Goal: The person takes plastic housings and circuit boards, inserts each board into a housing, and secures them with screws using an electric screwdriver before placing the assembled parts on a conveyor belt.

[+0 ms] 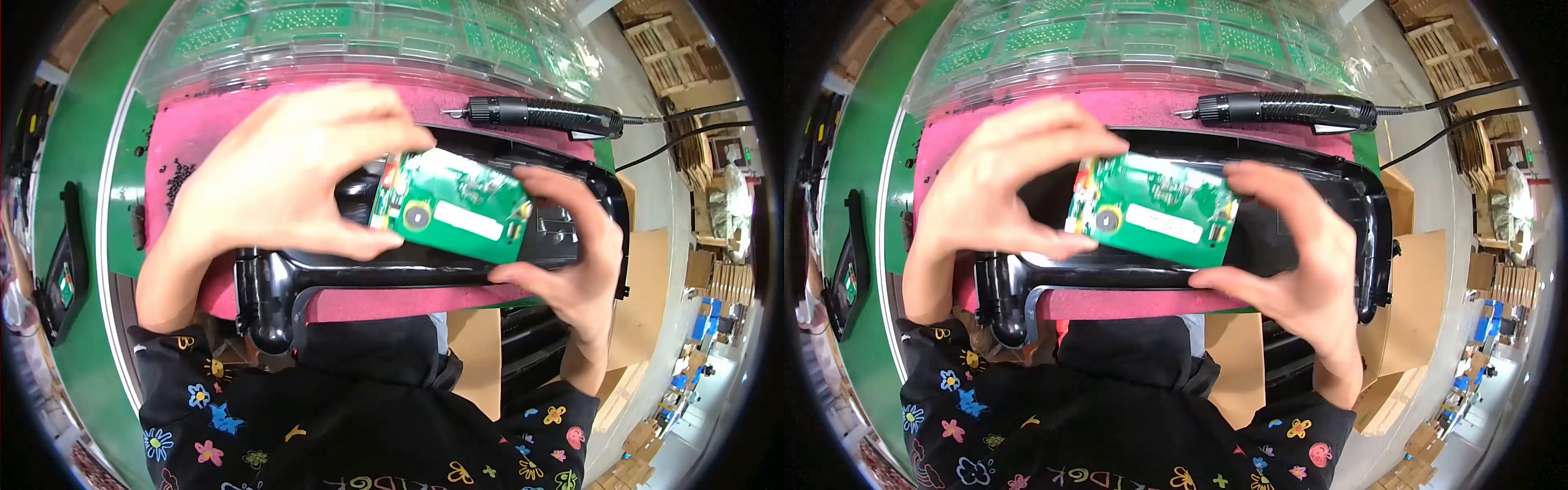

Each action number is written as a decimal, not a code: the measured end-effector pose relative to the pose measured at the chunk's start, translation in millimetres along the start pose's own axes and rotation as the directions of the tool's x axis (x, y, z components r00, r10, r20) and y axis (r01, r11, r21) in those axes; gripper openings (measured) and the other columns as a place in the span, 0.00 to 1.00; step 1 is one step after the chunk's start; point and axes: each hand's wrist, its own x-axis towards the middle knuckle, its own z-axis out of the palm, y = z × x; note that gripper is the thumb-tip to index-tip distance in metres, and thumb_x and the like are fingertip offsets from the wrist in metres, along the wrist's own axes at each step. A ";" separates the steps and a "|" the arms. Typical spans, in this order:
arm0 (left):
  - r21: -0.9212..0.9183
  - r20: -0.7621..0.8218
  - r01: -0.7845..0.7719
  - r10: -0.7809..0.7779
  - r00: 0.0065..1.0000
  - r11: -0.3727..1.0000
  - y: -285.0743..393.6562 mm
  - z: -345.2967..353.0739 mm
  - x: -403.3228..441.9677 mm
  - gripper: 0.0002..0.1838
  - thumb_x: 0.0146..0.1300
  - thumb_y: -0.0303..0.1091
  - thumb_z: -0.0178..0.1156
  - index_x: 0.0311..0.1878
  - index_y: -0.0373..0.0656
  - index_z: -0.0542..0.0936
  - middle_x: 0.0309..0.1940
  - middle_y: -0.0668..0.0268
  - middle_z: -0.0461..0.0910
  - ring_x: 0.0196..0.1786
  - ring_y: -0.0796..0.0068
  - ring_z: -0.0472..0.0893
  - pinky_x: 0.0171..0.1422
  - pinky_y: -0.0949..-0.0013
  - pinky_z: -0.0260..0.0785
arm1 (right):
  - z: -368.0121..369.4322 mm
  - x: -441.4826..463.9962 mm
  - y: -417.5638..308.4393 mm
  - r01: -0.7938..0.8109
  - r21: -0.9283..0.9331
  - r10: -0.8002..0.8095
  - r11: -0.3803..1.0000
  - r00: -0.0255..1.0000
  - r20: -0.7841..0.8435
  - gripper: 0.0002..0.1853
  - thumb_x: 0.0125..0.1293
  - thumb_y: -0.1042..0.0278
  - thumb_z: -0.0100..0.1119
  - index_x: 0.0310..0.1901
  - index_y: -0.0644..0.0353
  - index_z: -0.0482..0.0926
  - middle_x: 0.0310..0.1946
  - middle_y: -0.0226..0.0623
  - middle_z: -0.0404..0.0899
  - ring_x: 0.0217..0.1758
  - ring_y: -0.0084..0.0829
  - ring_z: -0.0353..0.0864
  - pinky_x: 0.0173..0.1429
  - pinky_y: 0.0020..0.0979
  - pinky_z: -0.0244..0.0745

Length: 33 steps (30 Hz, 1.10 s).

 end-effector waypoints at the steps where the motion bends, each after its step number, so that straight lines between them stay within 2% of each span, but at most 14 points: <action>1: -0.032 0.058 0.053 -0.052 0.997 0.998 5.0 6.6 -5.9 0.34 0.36 0.34 0.77 0.52 0.37 0.82 0.42 0.58 0.81 0.43 0.59 0.83 0.47 0.62 0.79 | 5.7 -9.7 1.3 -0.012 -0.032 0.013 0.999 1.000 0.026 0.37 0.38 0.59 0.86 0.52 0.64 0.80 0.51 0.45 0.84 0.52 0.42 0.85 0.55 0.38 0.79; 3: 0.012 0.226 0.065 -0.066 0.972 0.998 11.1 10.9 -11.0 0.33 0.35 0.39 0.79 0.49 0.39 0.82 0.39 0.61 0.81 0.40 0.60 0.84 0.40 0.62 0.78 | 11.1 -23.2 3.5 -0.001 -0.038 0.006 0.999 0.989 0.145 0.35 0.39 0.58 0.85 0.49 0.65 0.81 0.49 0.47 0.85 0.49 0.44 0.86 0.54 0.38 0.80; 5: 0.029 0.390 0.134 -0.135 0.911 0.991 12.9 9.9 -7.8 0.32 0.34 0.40 0.79 0.48 0.40 0.83 0.38 0.64 0.81 0.39 0.62 0.83 0.37 0.63 0.77 | 14.9 -22.3 10.3 -0.017 0.050 0.007 0.999 0.980 0.197 0.33 0.38 0.58 0.84 0.46 0.66 0.81 0.48 0.47 0.85 0.46 0.46 0.85 0.53 0.39 0.79; 7: 0.033 0.339 0.113 -0.118 0.933 0.993 11.9 18.1 -11.5 0.31 0.34 0.40 0.79 0.46 0.41 0.82 0.38 0.66 0.80 0.38 0.64 0.82 0.33 0.63 0.74 | 19.1 -18.3 15.3 -0.039 0.047 0.029 0.998 0.981 0.191 0.32 0.39 0.61 0.84 0.46 0.65 0.81 0.51 0.46 0.83 0.51 0.46 0.83 0.56 0.40 0.78; 10: 0.141 0.211 0.169 -0.196 0.958 0.976 10.7 25.1 -10.3 0.29 0.37 0.38 0.78 0.46 0.41 0.80 0.39 0.67 0.78 0.39 0.66 0.82 0.31 0.65 0.71 | 24.9 -9.3 28.8 -0.114 0.088 0.100 0.990 0.983 0.151 0.30 0.40 0.69 0.80 0.49 0.62 0.80 0.57 0.43 0.79 0.60 0.45 0.77 0.65 0.42 0.71; 14: 0.195 0.203 0.216 -0.255 0.945 0.957 8.1 30.5 -12.2 0.30 0.38 0.38 0.79 0.47 0.41 0.78 0.41 0.67 0.77 0.40 0.66 0.82 0.31 0.65 0.71 | 38.9 -6.4 38.4 -0.126 0.071 0.116 0.990 0.985 0.126 0.31 0.41 0.70 0.79 0.51 0.61 0.80 0.58 0.41 0.77 0.61 0.45 0.74 0.66 0.42 0.69; 19: 0.252 0.273 0.272 -0.338 0.900 0.929 11.8 29.2 -9.4 0.32 0.39 0.39 0.79 0.49 0.42 0.75 0.43 0.67 0.75 0.40 0.64 0.81 0.34 0.63 0.71 | 41.7 -7.0 37.8 -0.108 0.016 0.105 0.994 0.986 0.130 0.32 0.41 0.70 0.79 0.52 0.61 0.79 0.58 0.41 0.75 0.60 0.46 0.73 0.65 0.42 0.69; 33: 0.269 0.302 0.295 -0.371 0.878 0.917 13.0 28.0 -9.1 0.32 0.41 0.40 0.79 0.50 0.42 0.75 0.45 0.68 0.75 0.40 0.64 0.82 0.33 0.64 0.69 | 43.6 -5.7 35.5 -0.129 0.013 0.125 0.992 0.982 0.140 0.32 0.41 0.71 0.78 0.53 0.60 0.79 0.57 0.40 0.75 0.60 0.45 0.72 0.65 0.41 0.69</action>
